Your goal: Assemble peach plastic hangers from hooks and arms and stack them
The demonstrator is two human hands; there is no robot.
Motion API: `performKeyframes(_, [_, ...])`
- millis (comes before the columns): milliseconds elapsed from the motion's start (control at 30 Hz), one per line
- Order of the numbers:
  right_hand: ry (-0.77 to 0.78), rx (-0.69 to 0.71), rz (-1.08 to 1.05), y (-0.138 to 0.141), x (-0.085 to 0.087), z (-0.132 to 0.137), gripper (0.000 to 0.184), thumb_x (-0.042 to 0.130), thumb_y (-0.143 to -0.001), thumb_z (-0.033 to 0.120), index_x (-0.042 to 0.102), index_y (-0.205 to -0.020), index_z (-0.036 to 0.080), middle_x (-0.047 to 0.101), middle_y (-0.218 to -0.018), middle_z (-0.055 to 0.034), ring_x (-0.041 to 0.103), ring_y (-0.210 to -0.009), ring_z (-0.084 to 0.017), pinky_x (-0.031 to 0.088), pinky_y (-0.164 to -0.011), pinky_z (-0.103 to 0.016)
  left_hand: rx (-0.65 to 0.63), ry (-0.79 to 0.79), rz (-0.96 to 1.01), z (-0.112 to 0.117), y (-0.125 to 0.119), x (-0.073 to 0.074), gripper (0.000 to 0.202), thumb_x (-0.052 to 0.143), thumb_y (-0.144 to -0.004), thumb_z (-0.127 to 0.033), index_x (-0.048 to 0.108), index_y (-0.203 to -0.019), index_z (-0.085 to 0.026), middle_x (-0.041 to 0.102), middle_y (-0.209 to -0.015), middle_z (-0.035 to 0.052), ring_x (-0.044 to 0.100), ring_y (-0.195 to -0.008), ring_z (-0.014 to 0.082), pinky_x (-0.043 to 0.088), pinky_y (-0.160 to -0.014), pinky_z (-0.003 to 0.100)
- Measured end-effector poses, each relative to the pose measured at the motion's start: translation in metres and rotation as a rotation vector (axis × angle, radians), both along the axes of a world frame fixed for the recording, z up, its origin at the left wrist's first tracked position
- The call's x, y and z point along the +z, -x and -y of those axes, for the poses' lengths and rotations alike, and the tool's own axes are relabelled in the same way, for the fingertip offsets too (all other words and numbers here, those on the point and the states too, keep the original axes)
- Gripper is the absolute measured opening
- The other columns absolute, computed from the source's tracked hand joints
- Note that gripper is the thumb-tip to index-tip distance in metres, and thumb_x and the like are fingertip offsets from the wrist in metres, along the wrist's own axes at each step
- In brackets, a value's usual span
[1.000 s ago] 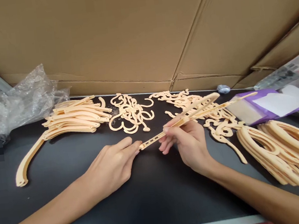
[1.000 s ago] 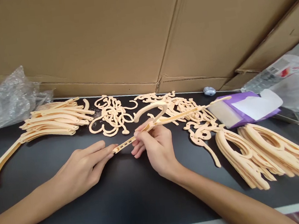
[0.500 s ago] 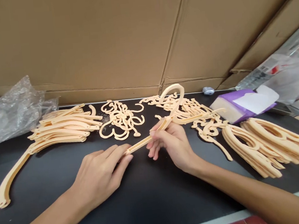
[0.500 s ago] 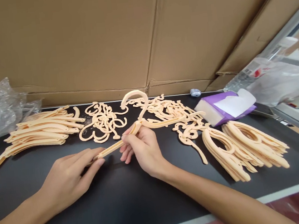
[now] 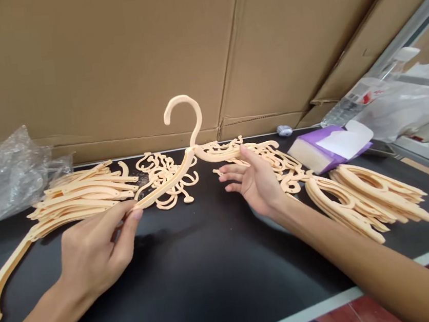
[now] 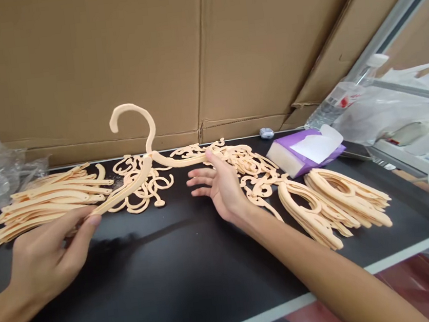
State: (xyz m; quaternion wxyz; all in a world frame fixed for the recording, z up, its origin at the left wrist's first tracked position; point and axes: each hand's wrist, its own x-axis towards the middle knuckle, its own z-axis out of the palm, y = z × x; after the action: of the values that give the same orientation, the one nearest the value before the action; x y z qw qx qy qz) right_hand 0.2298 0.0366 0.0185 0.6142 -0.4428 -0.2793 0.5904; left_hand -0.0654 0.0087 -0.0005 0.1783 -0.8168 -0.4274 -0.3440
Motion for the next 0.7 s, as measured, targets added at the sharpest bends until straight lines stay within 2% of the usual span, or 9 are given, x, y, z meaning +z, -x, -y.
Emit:
performKeyframes(67, [-0.002,-0.115,-0.007,-0.009,0.001,-0.006,0.018,0.065,-0.089,0.031,0.051,-0.096,0.023,0.07,-0.073,-0.0004,0.068,-0.064,-0.015,0.054,-0.05,-0.022,-0.012,-0.051,-0.033,-0.002,0.001,0.0,0.018,0.056,-0.1,-0.028,0.069,-0.098,-0.015,0.072,-0.069,0.0005,0.065,-0.053,0.0123,0.043,-0.056,0.022])
performKeyframes(133, [-0.036,-0.192,0.051,-0.014,0.0,-0.01,0.02,0.063,-0.087,0.024,0.052,-0.103,0.025,0.069,-0.079,0.0018,0.068,-0.069,-0.016,0.055,-0.052,-0.023,-0.028,-0.074,-0.066,-0.004,0.001,-0.001,0.018,0.056,-0.101,-0.026,0.068,-0.097,-0.014,0.075,-0.075,0.0027,0.068,-0.056,0.0134,0.044,-0.058,0.023])
performKeyframes(200, [-0.109,-0.2,0.182,-0.016,-0.002,-0.01,0.024,0.063,-0.087,0.027,0.056,-0.11,0.028,0.071,-0.093,0.0,0.069,-0.081,-0.018,0.057,-0.054,-0.027,-0.024,-0.092,-0.082,-0.005,0.0,-0.002,0.017,0.056,-0.101,-0.026,0.068,-0.097,-0.014,0.076,-0.076,0.0022,0.069,-0.057,0.0138,0.044,-0.057,0.023])
performKeyframes(267, [-0.227,-0.135,0.389,-0.015,-0.004,-0.007,0.021,0.062,-0.09,0.04,0.065,-0.105,0.026,0.07,-0.106,-0.0038,0.067,-0.096,-0.021,0.058,-0.06,-0.03,-0.012,-0.104,-0.082,-0.005,0.0,-0.003,0.016,0.057,-0.1,-0.027,0.068,-0.097,-0.016,0.076,-0.075,0.0004,0.069,-0.057,0.014,0.043,-0.056,0.024])
performKeyframes(333, [-0.382,-0.046,0.674,-0.013,-0.006,-0.003,0.028,0.061,-0.091,0.049,0.072,-0.091,0.023,0.07,-0.105,-0.0064,0.065,-0.101,-0.023,0.057,-0.072,-0.033,-0.004,-0.1,-0.076,-0.005,0.002,-0.005,0.015,0.058,-0.099,-0.028,0.069,-0.098,-0.018,0.077,-0.076,-0.001,0.069,-0.058,0.0139,0.043,-0.057,0.024])
performKeyframes(433, [-0.578,0.009,1.106,-0.012,-0.008,0.003,0.03,0.072,-0.085,0.049,0.076,-0.092,0.021,0.07,-0.097,-0.0072,0.064,-0.091,-0.022,0.051,-0.086,-0.039,0.055,-0.011,-0.061,-0.004,0.003,-0.005,0.016,0.057,-0.099,-0.032,0.069,-0.1,-0.022,0.079,-0.082,-0.0012,0.071,-0.062,0.0155,0.046,-0.061,0.025])
performKeyframes(500, [-0.617,0.007,1.261,-0.013,-0.008,0.005,0.03,0.075,-0.084,0.047,0.076,-0.095,0.02,0.07,-0.093,-0.0069,0.063,-0.084,-0.021,0.049,-0.084,-0.039,0.102,0.04,-0.049,-0.004,0.003,-0.002,0.016,0.058,-0.098,-0.033,0.069,-0.102,-0.024,0.08,-0.083,-0.0007,0.071,-0.066,0.0175,0.047,-0.063,0.027])
performKeyframes(600, [-0.561,0.02,1.258,-0.014,-0.009,0.004,0.025,0.07,-0.089,0.044,0.074,-0.082,0.02,0.071,-0.082,-0.0049,0.062,-0.076,-0.019,0.046,-0.074,-0.035,0.102,-0.008,-0.054,-0.001,0.002,0.005,0.02,0.062,-0.094,-0.031,0.068,-0.113,-0.025,0.079,-0.096,0.0034,0.072,-0.082,0.0238,0.049,-0.076,0.035])
performKeyframes(700, [-0.502,-0.035,1.178,-0.015,-0.009,0.002,0.029,0.069,-0.089,0.045,0.072,-0.074,0.021,0.07,-0.075,-0.0023,0.06,-0.07,-0.018,0.043,-0.067,-0.031,0.15,-0.171,-0.084,0.007,0.003,0.013,0.047,0.071,-0.085,-0.034,0.061,-0.13,-0.027,0.068,-0.118,0.0129,0.064,-0.108,0.0357,0.045,-0.094,0.051])
